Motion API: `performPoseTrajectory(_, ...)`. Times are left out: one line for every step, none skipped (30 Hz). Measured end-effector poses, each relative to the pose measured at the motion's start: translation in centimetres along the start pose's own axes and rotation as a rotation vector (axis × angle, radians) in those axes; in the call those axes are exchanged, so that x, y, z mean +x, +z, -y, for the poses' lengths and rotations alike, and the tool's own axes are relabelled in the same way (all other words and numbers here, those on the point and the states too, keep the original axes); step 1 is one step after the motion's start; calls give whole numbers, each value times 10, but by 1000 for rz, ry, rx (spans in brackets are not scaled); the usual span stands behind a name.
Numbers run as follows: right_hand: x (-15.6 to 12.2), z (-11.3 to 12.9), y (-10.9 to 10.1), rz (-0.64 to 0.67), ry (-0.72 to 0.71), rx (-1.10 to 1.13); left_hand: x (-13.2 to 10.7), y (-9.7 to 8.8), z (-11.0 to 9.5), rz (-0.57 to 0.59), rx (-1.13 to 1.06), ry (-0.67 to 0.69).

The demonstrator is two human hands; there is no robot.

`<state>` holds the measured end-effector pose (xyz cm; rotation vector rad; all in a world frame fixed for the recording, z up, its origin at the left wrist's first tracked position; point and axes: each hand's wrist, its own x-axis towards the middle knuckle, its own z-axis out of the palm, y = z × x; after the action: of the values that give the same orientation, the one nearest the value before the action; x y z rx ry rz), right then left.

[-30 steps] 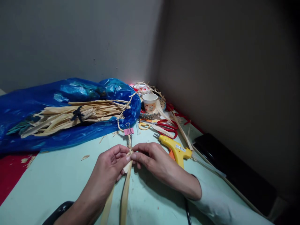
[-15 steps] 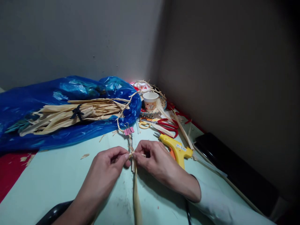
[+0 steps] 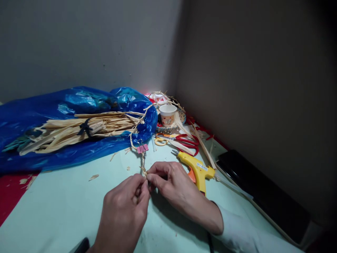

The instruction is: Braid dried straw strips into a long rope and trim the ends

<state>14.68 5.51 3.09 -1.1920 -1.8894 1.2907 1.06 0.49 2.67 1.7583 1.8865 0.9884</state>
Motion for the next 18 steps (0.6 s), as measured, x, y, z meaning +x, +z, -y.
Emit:
performPoseTrajectory(1,0,-1,29,3,38,-2,0,1,6,42,78)
performPoseTrajectory(1,-1,-3,55,2,66,-5,1,3,27,75,140)
performPoseTrajectory(2,-1,-4,75,2,84,-7,1,6,55,100,186)
performPoseTrajectory(3,-1,-5,87,8,93,-10,2,9,63,121,223)
performPoseTrajectory(4,-2,-6,89,20,96,-13,3,12,73,142,262)
performPoseTrajectory(5,-2,-7,87,37,107,-16,4,15,94,165,302)
performPoseTrajectory(6,-2,-8,88,57,130,-18,5,17,117,186,338)
performPoseTrajectory(7,-2,-9,89,77,168,-19,4,18,146,196,367)
performPoseTrajectory(8,-2,-10,92,94,216,-19,3,17,166,187,377)
performPoseTrajectory(9,-1,-11,101,105,269,-18,1,14,172,162,361)
performPoseTrajectory(9,-1,-12,107,112,319,-16,-3,11,154,120,326)
performPoseTrajectory(9,-1,-14,114,116,355,-13,-7,7,131,70,255)
performPoseTrajectory(8,-1,-15,119,119,379,-8,-12,3,124,17,191)
performPoseTrajectory(8,0,-16,125,125,394,-3,-17,-1,113,-24,115)
performPoseTrajectory(7,0,-17,133,131,406,3,-21,-3,89,-66,26)
performPoseTrajectory(6,1,-17,140,139,420,9,-23,-5,69,-120,-67)
performPoseTrajectory(6,1,-18,147,145,435,14,-25,-6,70,-187,-161)
performPoseTrajectory(5,2,-18,155,148,455,19,-25,-7,108,-285,-240)
